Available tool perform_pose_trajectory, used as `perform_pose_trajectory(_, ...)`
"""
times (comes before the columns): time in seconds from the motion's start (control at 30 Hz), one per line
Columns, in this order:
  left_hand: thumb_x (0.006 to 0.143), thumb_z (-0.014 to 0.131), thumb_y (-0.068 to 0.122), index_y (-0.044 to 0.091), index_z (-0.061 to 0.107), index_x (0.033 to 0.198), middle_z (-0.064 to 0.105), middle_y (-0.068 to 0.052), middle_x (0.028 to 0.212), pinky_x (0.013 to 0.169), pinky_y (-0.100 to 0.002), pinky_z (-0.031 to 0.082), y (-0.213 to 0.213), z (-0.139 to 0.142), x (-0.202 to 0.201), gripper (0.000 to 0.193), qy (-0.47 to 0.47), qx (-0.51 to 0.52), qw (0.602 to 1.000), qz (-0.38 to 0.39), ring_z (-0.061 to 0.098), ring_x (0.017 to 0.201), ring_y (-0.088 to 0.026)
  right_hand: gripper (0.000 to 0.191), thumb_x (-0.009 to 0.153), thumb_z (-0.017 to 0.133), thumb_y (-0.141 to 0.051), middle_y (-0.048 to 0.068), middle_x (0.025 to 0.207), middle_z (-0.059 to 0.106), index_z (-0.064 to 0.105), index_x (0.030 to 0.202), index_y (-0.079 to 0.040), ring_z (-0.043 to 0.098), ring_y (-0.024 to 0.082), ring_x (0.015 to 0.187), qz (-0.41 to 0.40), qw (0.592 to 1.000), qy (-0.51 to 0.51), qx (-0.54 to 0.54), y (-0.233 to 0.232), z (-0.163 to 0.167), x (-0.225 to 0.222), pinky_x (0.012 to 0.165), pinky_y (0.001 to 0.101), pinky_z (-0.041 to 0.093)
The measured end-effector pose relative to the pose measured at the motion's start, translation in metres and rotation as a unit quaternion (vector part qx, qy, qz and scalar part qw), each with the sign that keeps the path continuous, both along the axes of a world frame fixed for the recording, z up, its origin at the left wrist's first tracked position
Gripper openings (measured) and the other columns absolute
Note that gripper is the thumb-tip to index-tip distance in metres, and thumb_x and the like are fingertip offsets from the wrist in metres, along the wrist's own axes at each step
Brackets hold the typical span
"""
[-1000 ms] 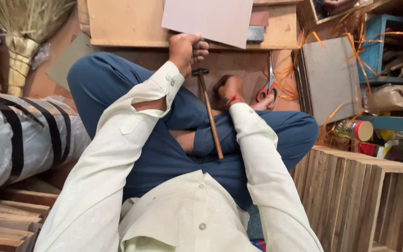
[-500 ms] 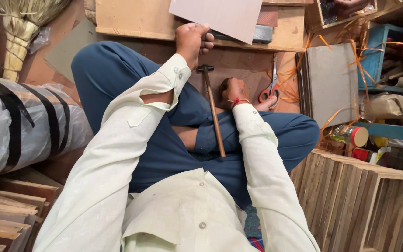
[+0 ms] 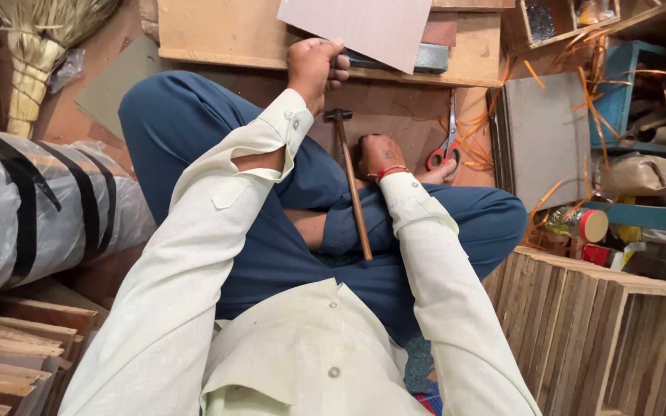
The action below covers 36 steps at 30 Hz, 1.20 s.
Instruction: The person sits on the floor and assembles picture frames by placing rectangular boards on a metal anvil and hammering nails into the edges. They handle multiple boards and wooden frames, occasionally flipping boards and adjusting their position while working.
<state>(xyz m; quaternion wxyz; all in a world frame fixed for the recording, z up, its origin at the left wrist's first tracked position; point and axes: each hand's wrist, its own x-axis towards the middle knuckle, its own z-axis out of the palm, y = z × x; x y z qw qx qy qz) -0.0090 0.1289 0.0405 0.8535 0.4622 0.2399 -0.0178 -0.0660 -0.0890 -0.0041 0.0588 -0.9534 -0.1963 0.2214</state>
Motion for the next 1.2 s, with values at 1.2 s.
perform_pose_trajectory(1.2, 0.081, 0.067, -0.006, 0.003, 0.071, 0.082, 0.073, -0.010, 0.083, 0.069, -0.034, 0.057, -0.051, 0.050, -0.091, 0.009, -0.336, 0.427, 0.835, -0.090, 0.072, 0.077, -0.022, 0.025, 0.097, 0.073, -0.024, 0.005, 0.090, 0.069, 0.071, 0.110, -0.003, 0.063, 0.017, 0.077, -0.432, 0.609, 0.206, 0.632, -0.022, 0.027, -0.072, 0.071, 0.0359, 0.050)
